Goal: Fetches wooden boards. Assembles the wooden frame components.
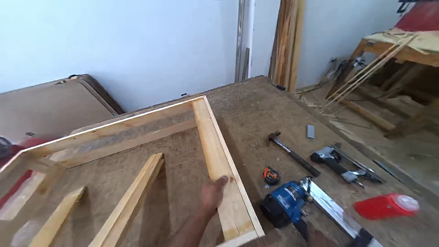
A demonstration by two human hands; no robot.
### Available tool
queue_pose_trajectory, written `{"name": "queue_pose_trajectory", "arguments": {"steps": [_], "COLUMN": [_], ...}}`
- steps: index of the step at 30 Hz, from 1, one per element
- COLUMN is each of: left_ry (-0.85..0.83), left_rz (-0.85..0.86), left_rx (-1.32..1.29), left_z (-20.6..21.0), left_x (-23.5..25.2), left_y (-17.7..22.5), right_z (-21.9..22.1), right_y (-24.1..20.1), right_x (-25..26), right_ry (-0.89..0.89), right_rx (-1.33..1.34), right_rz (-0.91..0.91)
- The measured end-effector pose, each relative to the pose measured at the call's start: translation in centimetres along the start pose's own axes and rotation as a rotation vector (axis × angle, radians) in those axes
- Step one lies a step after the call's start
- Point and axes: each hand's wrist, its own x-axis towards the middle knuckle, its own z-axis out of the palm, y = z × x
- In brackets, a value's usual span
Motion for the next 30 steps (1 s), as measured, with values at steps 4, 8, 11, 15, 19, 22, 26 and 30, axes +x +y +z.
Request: {"name": "queue_pose_trajectory", "arguments": {"steps": [4,8,11,15,19,22,26,30], "left_ry": [0.145,0.174,-0.374,-0.919,-0.817,-0.830,-0.682,-0.845], "left_rz": [0.126,0.793,0.953,0.559,0.478,0.095,0.262,0.387], "left_rx": [0.536,0.645,0.696,1.240,0.983,1.034,0.947,0.867], "left_z": [0.0,-0.6,2.1,7.6,7.8,7.4,6.7,5.5], "left_x": [-2.1,-10.2,-18.7,-22.0,-22.0,-23.8,-21.4,-21.1], "left_y": [1.5,1.6,-4.4,-14.0,-18.7,-12.6,-18.7,-19.8], "right_z": [-4.6,-7.5,-11.2,-14.4,-14.5,-12.0,-3.9,-1.3], "right_y": [-0.5,-0.5,-2.3,-5.3,-10.6,-10.8,-8.9,-8.4], "right_x": [1.1,-4.1,-9.7,-14.3,-17.1,-21.7,-27.1,-20.1], "right_ry": [-0.326,-0.398,-0.603,-0.655,-0.460,0.114,0.738,0.412], "right_rx": [0.023,0.034,-0.118,-0.350,-0.549,-0.341,0.405,0.977], "right_rz": [0.044,0.009,-0.065,-0.216,-0.342,-0.613,-0.100,0.295]}}
